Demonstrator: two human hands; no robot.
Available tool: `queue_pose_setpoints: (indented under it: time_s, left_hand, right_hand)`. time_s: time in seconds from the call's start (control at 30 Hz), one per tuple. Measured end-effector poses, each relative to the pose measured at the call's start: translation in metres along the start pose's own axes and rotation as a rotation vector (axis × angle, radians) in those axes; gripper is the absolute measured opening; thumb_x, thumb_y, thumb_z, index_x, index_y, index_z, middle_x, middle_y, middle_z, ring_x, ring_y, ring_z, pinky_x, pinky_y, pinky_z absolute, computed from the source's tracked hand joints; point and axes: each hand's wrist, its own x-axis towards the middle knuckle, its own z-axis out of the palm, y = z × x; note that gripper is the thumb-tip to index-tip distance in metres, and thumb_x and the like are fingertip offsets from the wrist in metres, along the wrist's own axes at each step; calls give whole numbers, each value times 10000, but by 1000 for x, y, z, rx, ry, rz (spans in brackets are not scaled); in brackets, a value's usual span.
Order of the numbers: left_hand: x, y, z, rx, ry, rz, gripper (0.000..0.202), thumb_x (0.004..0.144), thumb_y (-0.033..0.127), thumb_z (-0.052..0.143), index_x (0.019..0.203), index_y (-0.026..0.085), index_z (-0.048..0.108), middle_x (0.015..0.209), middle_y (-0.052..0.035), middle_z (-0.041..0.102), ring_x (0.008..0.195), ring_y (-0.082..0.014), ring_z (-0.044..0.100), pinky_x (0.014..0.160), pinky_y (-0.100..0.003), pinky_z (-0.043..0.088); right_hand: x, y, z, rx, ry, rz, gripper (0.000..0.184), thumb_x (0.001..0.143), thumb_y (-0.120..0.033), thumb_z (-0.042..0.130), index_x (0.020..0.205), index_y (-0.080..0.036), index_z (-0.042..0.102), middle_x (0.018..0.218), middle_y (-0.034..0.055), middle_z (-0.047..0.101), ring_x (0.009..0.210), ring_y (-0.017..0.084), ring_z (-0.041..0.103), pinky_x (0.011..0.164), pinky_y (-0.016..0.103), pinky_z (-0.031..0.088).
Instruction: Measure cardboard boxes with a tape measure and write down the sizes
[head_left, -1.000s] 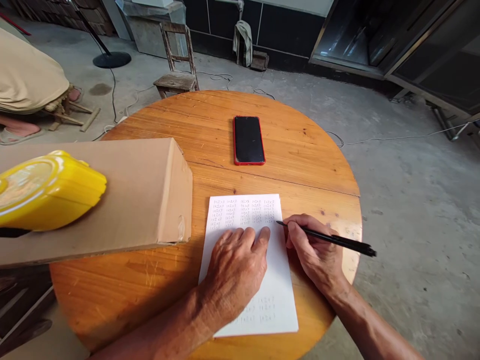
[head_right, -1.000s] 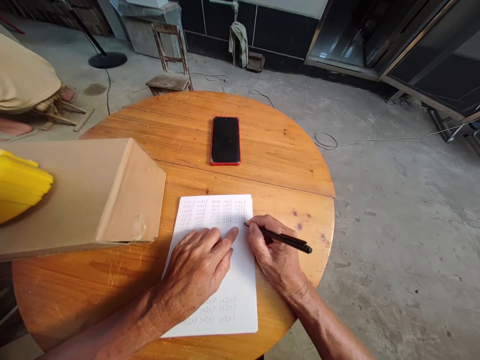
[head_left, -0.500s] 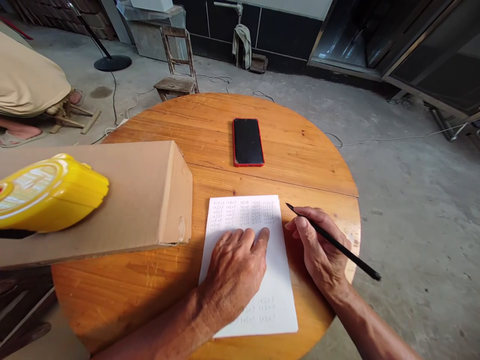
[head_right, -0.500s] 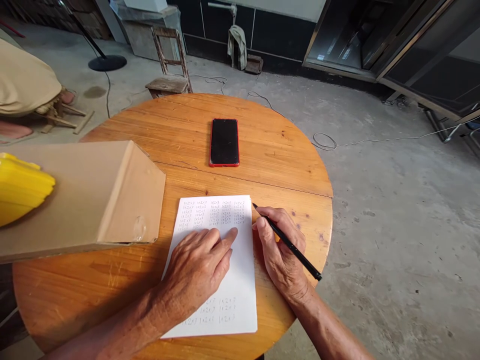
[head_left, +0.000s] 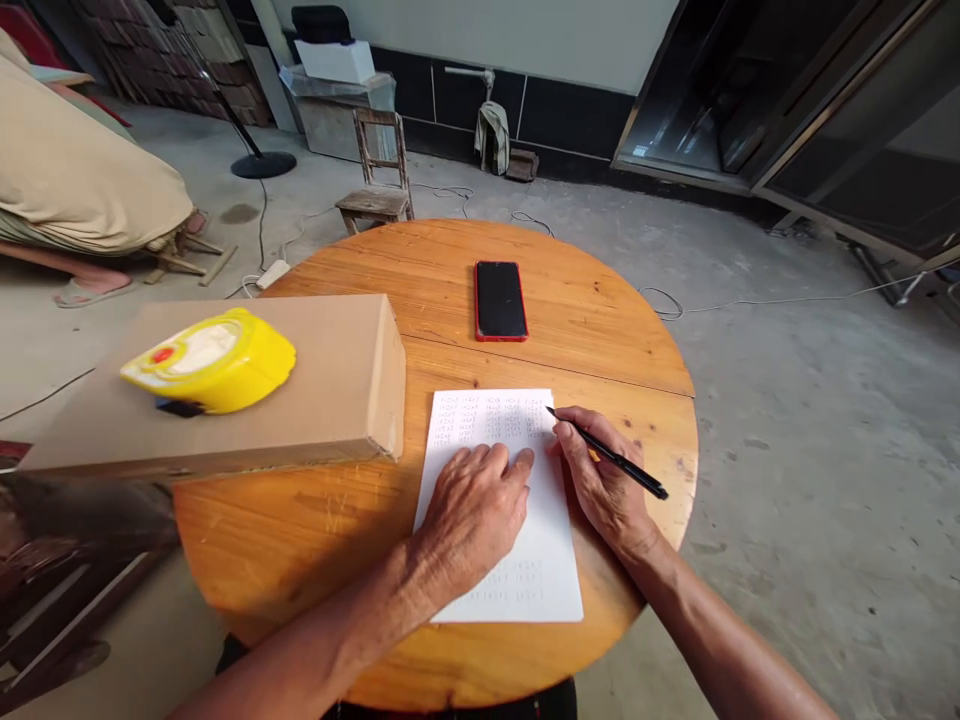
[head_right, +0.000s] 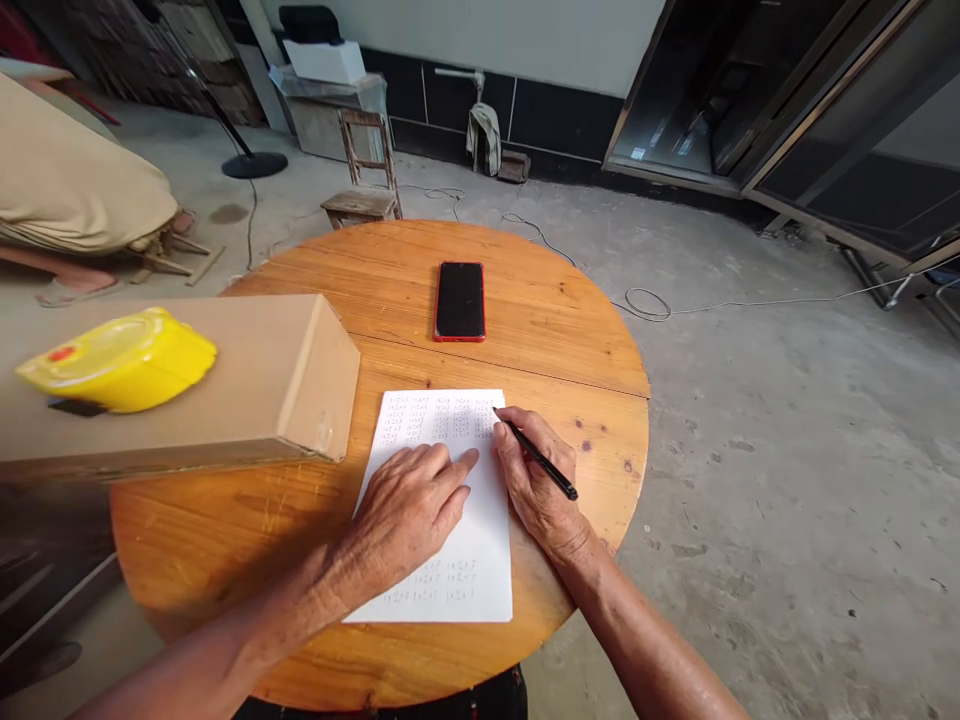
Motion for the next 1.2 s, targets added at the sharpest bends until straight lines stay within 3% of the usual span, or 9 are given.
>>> queue_pose_setpoints:
  time_s: [0.13, 0.2, 0.33, 0.47, 0.7, 0.83, 1.0, 1.1, 1.2]
  left_hand:
    - [-30, 12, -22, -1, -82, 46, 344, 861, 151, 603, 1205, 160, 608, 983, -75, 637, 926, -270, 602, 796, -441, 546]
    - [-54, 16, -26, -11, -52, 59, 383, 844, 160, 625, 1226, 162, 598, 1098, -100, 644, 1019, -283, 595, 857, -454, 542]
    - [-100, 11, -10, 8, 134, 28, 432, 863, 222, 606, 1293, 215, 568, 1433, -117, 507, 1322, -317, 435, 1018, -515, 458]
    - [-122, 3, 10, 25, 208, 23, 381, 919, 234, 527, 1297, 238, 575, 1434, -89, 530, 1351, -286, 423, 1073, -524, 403]
    - [-118, 5, 14, 8, 206, -33, 321, 949, 250, 499, 1253, 257, 600, 1383, -78, 582, 1312, -283, 486, 1058, -543, 424]
    - [-112, 6, 19, 11, 216, -34, 328, 932, 195, 515, 1244, 238, 608, 1376, -99, 581, 1318, -303, 482, 1069, -551, 416]
    - [-103, 13, 25, 19, 235, -27, 350, 904, 121, 528, 1227, 224, 616, 1363, -109, 587, 1314, -313, 486, 1074, -563, 413]
    - [-101, 14, 24, 10, 228, -30, 368, 909, 116, 521, 1251, 226, 596, 1392, -103, 562, 1340, -305, 459, 1091, -568, 398]
    - [-101, 13, 24, -8, 225, -38, 379, 914, 127, 517, 1273, 232, 581, 1403, -96, 552, 1342, -301, 457, 1091, -574, 400]
  right_hand:
    - [0, -5, -1, 4, 28, -6, 202, 977, -343, 514, 1042, -207, 648, 853, 27, 690, 709, 158, 643, 691, 304, 511]
    - [-1, -7, -2, 5, 64, -34, 209, 980, -345, 501, 1038, -208, 648, 855, 31, 678, 729, 168, 633, 714, 321, 511]
    - [-1, -5, -2, 36, 115, -38, 219, 982, -355, 487, 1058, -211, 634, 886, 37, 664, 730, 172, 620, 707, 332, 518]
    - [-2, 2, 0, 79, 136, 4, 249, 964, -381, 507, 1080, -200, 633, 893, 45, 666, 708, 167, 624, 660, 317, 526]
    - [-9, -13, -24, 232, 215, 189, 315, 912, -460, 588, 1076, -199, 654, 843, 31, 692, 667, 160, 638, 641, 315, 532]
    - [-39, -27, -37, 188, 217, 229, 292, 890, -465, 621, 1035, -216, 675, 854, 29, 707, 677, 162, 652, 666, 320, 536]
    - [-83, -28, -26, 120, 248, 327, 312, 895, -485, 601, 1031, -213, 670, 860, 51, 730, 758, 212, 694, 741, 378, 565]
    - [-94, -24, -18, -2, 258, 256, 271, 916, -459, 571, 1016, -224, 661, 909, 60, 727, 848, 245, 697, 812, 430, 557]
    - [-94, -22, -13, -144, 127, 56, 205, 954, -366, 516, 1035, -228, 644, 993, 74, 709, 910, 243, 690, 822, 415, 560]
